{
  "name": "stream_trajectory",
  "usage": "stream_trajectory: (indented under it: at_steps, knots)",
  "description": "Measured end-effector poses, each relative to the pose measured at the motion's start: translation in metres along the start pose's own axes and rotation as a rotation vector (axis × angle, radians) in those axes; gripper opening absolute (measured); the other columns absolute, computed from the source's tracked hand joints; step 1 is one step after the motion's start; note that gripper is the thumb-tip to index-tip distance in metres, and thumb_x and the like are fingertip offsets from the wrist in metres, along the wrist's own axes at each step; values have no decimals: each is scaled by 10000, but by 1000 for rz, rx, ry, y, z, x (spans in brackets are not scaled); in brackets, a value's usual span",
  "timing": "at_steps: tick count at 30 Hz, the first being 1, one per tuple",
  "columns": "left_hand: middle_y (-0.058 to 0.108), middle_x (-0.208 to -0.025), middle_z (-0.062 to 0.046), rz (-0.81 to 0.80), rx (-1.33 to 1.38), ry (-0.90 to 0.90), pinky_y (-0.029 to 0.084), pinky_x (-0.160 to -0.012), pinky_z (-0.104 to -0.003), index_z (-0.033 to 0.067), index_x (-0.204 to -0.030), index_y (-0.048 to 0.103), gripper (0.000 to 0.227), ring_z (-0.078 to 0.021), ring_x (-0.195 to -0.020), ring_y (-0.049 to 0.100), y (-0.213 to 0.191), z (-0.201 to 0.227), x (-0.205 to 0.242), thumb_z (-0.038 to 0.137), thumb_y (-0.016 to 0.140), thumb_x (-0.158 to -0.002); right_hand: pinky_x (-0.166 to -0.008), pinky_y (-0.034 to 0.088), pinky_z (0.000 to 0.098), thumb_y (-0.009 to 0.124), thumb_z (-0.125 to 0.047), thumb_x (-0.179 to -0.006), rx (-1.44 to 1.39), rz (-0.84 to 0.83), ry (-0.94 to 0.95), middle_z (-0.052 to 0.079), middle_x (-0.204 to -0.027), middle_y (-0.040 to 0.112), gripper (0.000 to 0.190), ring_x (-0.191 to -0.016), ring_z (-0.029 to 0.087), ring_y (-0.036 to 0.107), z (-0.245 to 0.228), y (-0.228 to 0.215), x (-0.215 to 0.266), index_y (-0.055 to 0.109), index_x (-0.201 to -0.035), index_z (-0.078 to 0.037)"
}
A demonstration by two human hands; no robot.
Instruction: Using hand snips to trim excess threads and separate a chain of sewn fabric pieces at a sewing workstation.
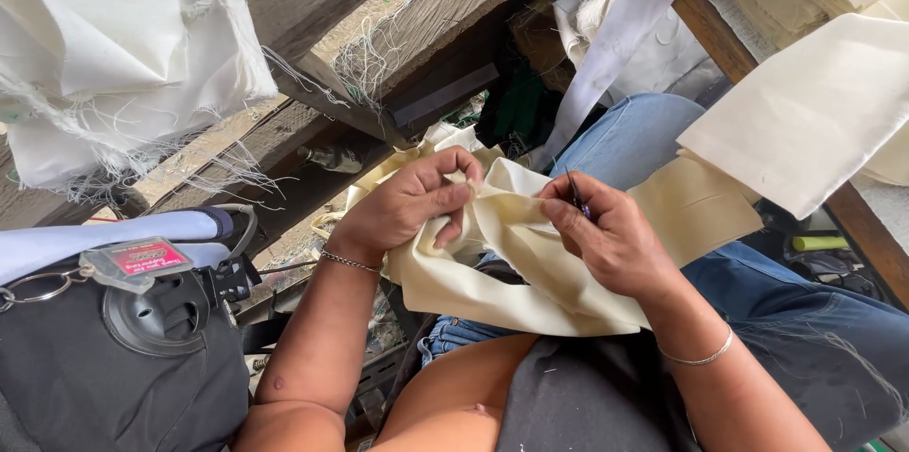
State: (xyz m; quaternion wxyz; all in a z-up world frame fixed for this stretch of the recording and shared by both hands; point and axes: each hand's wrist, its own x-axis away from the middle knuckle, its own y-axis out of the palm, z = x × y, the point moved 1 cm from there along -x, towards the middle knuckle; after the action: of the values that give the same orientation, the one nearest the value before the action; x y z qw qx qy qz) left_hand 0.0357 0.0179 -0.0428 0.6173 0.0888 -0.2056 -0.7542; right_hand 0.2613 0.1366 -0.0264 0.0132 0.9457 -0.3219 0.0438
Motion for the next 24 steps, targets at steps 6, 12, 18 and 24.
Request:
stream_trajectory:
  at_steps: [6,12,18,24]
  knots:
    - [657,-720,-36,310,-192,133,459,-637,-159,46,-1064,648,108,-31,-642,536,20,17,-8,115,565,-1051,-402,422,254,607,-53,-1013,-221,81,68,51,-544,482,113,-401,104,449,40,-7,7,686,-1014,29]
    - [567,-812,-4,338,-182,132,373,-650,-161,38,-1090,619,133,-40,-721,437,22,15,-12,151,559,-1054,-408,403,232,601,-2,-1000,-294,127,27,63,-602,494,134,-406,83,428,33,-5,7,689,-1085,55]
    - [693,-964,-73,232,-143,52,446,-639,-133,93,-1355,473,801,2,-699,540,31,23,-8,548,831,-801,-403,389,223,609,39,-987,-259,152,-34,68,-638,518,181,-413,85,432,24,-2,9,672,-1154,69]
    - [740,-1021,-55,199,-701,4,532,-836,-280,110,-1346,572,905,-143,-913,637,68,44,-1,516,913,-613,-490,453,192,658,17,-967,19,309,-62,26,-776,704,199,-535,37,495,5,7,14,740,-1139,-41]
